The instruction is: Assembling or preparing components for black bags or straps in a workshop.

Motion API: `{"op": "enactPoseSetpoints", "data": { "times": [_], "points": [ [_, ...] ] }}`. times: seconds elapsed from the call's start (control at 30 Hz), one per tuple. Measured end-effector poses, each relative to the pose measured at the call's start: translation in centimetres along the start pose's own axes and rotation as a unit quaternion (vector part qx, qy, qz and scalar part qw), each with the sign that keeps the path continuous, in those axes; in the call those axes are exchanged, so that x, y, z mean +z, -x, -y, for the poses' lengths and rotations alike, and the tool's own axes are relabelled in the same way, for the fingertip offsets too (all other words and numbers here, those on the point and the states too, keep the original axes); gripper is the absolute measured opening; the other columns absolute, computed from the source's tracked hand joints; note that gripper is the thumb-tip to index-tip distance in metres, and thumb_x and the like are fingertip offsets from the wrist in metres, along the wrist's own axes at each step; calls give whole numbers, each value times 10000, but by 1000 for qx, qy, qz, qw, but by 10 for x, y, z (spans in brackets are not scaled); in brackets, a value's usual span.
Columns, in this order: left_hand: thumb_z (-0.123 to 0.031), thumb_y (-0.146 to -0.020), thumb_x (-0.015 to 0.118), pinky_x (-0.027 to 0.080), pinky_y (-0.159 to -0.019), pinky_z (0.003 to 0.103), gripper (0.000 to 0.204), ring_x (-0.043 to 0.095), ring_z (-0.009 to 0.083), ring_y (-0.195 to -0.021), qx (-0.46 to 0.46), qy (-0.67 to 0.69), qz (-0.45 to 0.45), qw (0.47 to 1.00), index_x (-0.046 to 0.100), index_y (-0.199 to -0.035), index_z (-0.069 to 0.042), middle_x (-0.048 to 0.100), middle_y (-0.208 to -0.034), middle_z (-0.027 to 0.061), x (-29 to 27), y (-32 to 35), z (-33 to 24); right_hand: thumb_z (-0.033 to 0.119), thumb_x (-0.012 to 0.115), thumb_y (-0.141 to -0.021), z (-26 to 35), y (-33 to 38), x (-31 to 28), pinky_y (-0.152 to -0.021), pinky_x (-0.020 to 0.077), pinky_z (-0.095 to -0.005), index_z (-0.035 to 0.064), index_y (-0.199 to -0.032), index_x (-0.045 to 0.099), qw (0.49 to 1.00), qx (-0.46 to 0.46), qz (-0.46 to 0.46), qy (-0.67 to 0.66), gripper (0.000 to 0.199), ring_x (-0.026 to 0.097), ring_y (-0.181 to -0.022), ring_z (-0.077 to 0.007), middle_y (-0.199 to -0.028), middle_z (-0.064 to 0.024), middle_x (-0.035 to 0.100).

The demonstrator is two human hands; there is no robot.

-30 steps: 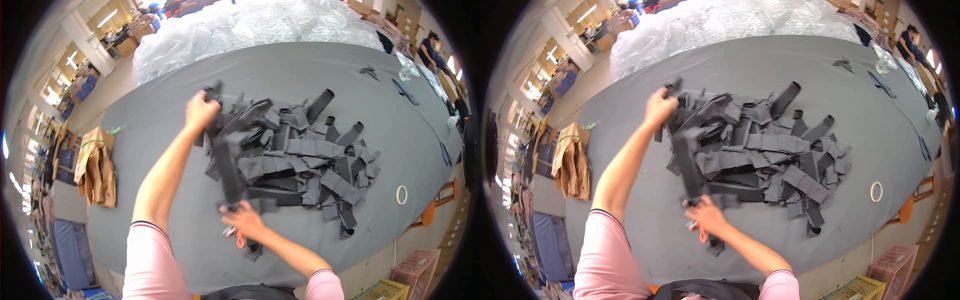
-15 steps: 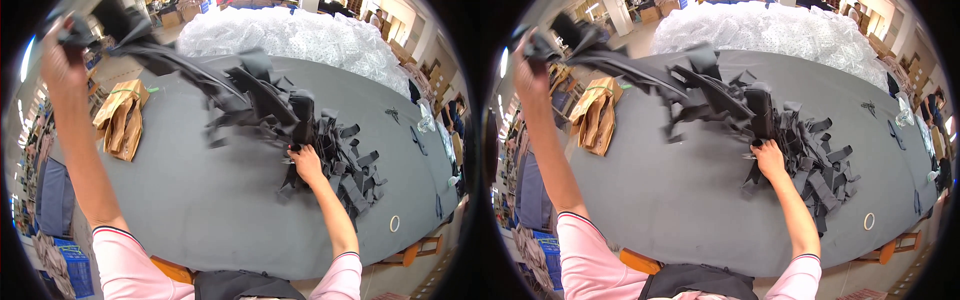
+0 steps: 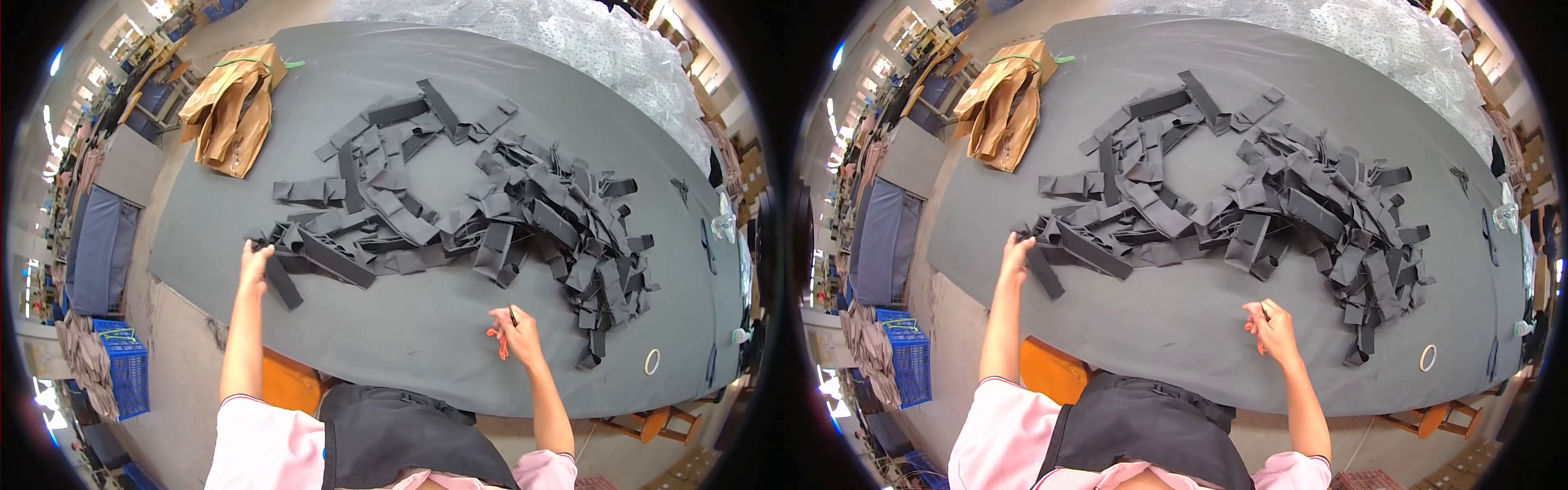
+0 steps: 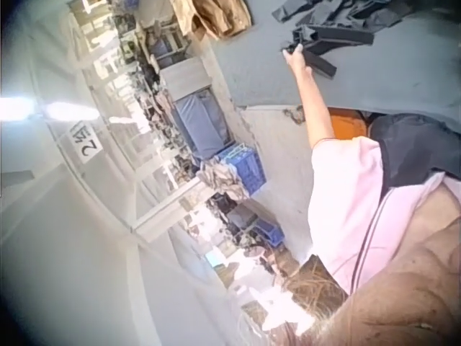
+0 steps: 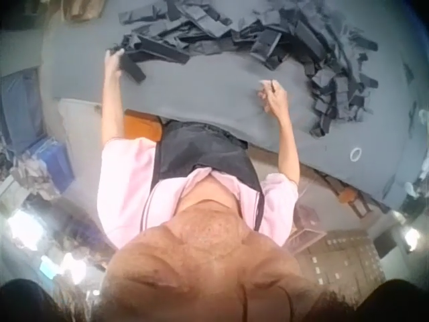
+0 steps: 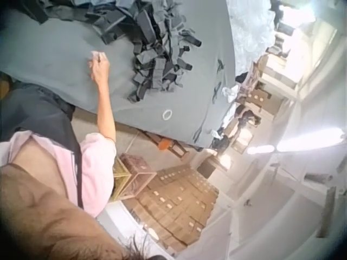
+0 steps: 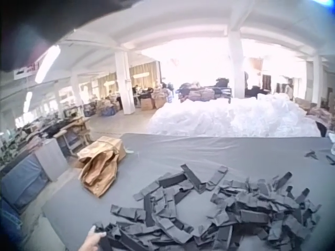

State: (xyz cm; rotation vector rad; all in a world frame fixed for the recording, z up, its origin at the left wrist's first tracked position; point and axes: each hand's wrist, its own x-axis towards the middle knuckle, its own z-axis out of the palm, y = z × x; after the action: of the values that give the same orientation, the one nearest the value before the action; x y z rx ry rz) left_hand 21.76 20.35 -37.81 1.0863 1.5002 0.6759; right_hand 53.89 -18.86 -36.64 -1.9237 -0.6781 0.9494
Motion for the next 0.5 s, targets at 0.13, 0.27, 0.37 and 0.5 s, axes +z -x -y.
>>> {"op": "enactPoseSetpoints", "data": {
  "times": [0.13, 0.27, 0.37, 0.5],
  "points": [
    [-174, -714, 662, 354, -940, 371, 726, 334, 288, -1224, 64, -234, -46, 969, 310, -1346, -118, 126, -1417, 150, -1, 4, 1, 188, 515, -887, 33, -22, 22, -491, 419, -223, 10, -916, 626, 998, -39, -40, -32, 212, 515, -562, -67, -688, -24, 549],
    [-238, -736, 655, 340, -942, 427, 577, 351, 319, -1213, 238, -489, -225, 808, 425, -1258, -151, 222, -1397, 128, 23, 18, -27, 158, 544, -860, 72, -53, 31, -527, 439, -236, 57, -959, 623, 987, -123, -92, -46, 162, 577, -585, -125, -665, -38, 602],
    [-259, -762, 619, 404, -883, 413, 457, 491, 302, -1087, 303, -454, 11, 838, 490, -1179, -125, 505, -1180, 157, 35, -4, -44, 197, 562, -844, 86, -81, 34, -552, 470, -303, 133, -1017, 606, 954, -203, -197, 101, 190, 635, -651, -233, -704, -103, 640],
    [-294, -764, 613, 476, -723, 423, 345, 599, 312, -860, 292, -651, 63, 698, 573, -1056, -115, 632, -902, 109, 87, -6, -87, 323, 563, -823, 74, -100, 27, -614, 485, -437, 188, -1063, 576, 945, -85, -69, 307, 276, 621, -716, -336, -747, -180, 627]
  ]
}}
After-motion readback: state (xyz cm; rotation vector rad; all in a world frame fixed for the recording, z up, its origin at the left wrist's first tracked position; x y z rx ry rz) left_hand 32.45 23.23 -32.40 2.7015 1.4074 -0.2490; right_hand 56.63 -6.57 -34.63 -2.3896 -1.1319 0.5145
